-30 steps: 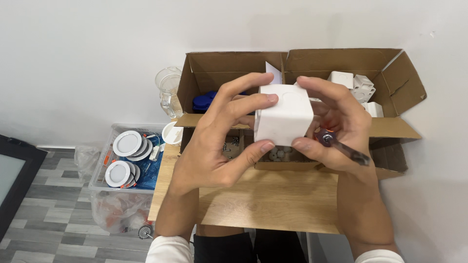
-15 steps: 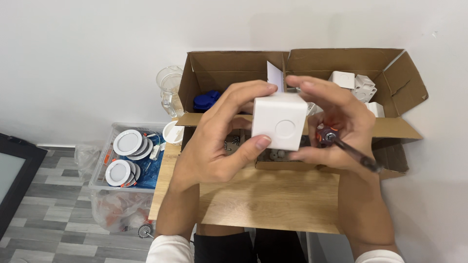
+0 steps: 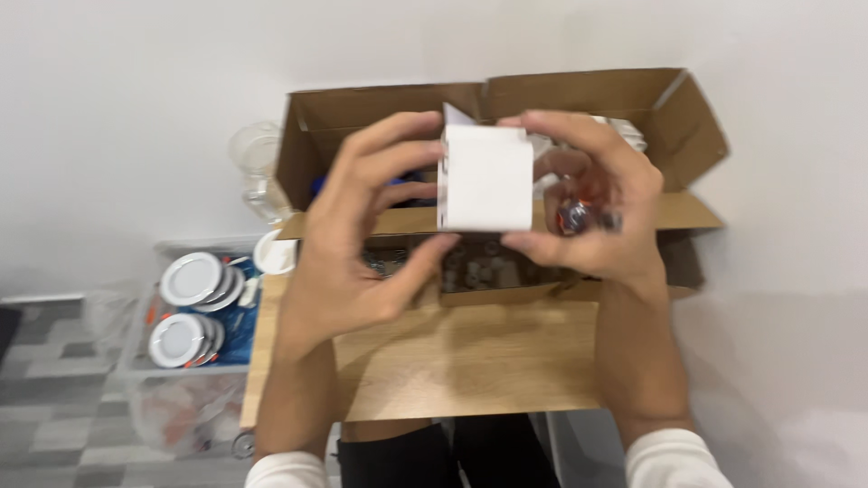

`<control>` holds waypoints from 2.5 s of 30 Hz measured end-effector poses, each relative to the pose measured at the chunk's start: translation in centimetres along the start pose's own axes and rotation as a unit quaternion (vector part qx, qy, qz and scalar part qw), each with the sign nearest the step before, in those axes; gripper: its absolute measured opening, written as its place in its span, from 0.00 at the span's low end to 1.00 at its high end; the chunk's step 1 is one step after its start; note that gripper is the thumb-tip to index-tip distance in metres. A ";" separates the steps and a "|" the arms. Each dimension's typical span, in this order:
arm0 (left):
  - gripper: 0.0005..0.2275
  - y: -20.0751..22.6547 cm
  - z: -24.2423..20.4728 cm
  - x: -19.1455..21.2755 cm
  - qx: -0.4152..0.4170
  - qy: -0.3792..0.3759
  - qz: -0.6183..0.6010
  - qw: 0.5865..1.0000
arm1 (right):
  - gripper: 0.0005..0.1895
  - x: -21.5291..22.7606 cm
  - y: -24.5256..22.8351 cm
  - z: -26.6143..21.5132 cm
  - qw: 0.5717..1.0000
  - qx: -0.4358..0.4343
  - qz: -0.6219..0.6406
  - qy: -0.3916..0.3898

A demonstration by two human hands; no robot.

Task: The person uses a screwdriver to tighten screws on a white electrical box with a blue cover. They then pick up a black electrical component, inspect it, and use the screwdriver on its terminals. The person also handles a white plastic box and a blue socket cover, manipulating them with their hands and the screwdriver.

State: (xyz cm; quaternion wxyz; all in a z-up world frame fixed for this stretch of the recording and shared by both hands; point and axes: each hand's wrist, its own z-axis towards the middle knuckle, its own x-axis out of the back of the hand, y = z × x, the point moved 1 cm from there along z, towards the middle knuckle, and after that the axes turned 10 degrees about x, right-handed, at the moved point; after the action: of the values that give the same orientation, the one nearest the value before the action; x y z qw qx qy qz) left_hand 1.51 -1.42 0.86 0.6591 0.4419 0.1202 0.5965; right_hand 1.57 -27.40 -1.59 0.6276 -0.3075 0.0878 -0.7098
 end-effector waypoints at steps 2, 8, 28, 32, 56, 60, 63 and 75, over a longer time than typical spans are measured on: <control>0.22 0.3 0.2 -0.2 0.011 0.007 0.007 1.000 | 0.39 1.5 1.3 0.0 0.999 0.008 -0.042 0.005; 0.17 0.0 0.2 -0.1 -0.007 0.022 0.061 0.998 | 0.34 4.6 4.2 0.3 0.970 -0.017 -0.240 0.016; 0.22 -1.1 0.5 -0.1 -0.054 0.006 0.089 0.995 | 0.27 8.5 8.1 -0.9 0.868 -0.308 -0.369 -0.126; 0.21 -0.5 0.3 -0.2 -0.078 0.014 0.092 0.993 | 0.17 8.4 5.9 -1.0 0.905 -0.208 -0.344 -0.139; 0.08 -6.5 -28.0 7.2 0.202 0.004 -0.006 0.979 | 0.07 -9.7 1.3 -21.5 0.917 -0.037 -0.309 -0.251; 0.05 -14.1 -31.7 12.8 0.331 0.199 0.102 0.917 | 0.09 -8.6 3.4 -25.8 0.894 -0.012 -0.390 -0.220; 0.14 -24.9 -34.4 15.7 0.423 0.248 0.157 0.857 | 0.10 -8.3 3.8 -27.0 0.897 0.002 -0.398 -0.192; 0.52 -53.6 -38.7 7.3 0.681 -0.033 0.132 0.719 | 0.08 -8.4 4.5 -28.5 0.904 -0.037 -0.403 -0.139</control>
State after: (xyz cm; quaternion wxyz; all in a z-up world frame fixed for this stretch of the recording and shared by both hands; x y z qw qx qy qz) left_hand 13.38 27.57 -57.81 0.0979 0.8023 0.4127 0.4200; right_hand -10.05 -27.77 -29.36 0.2817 -0.4348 -0.1055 -0.8488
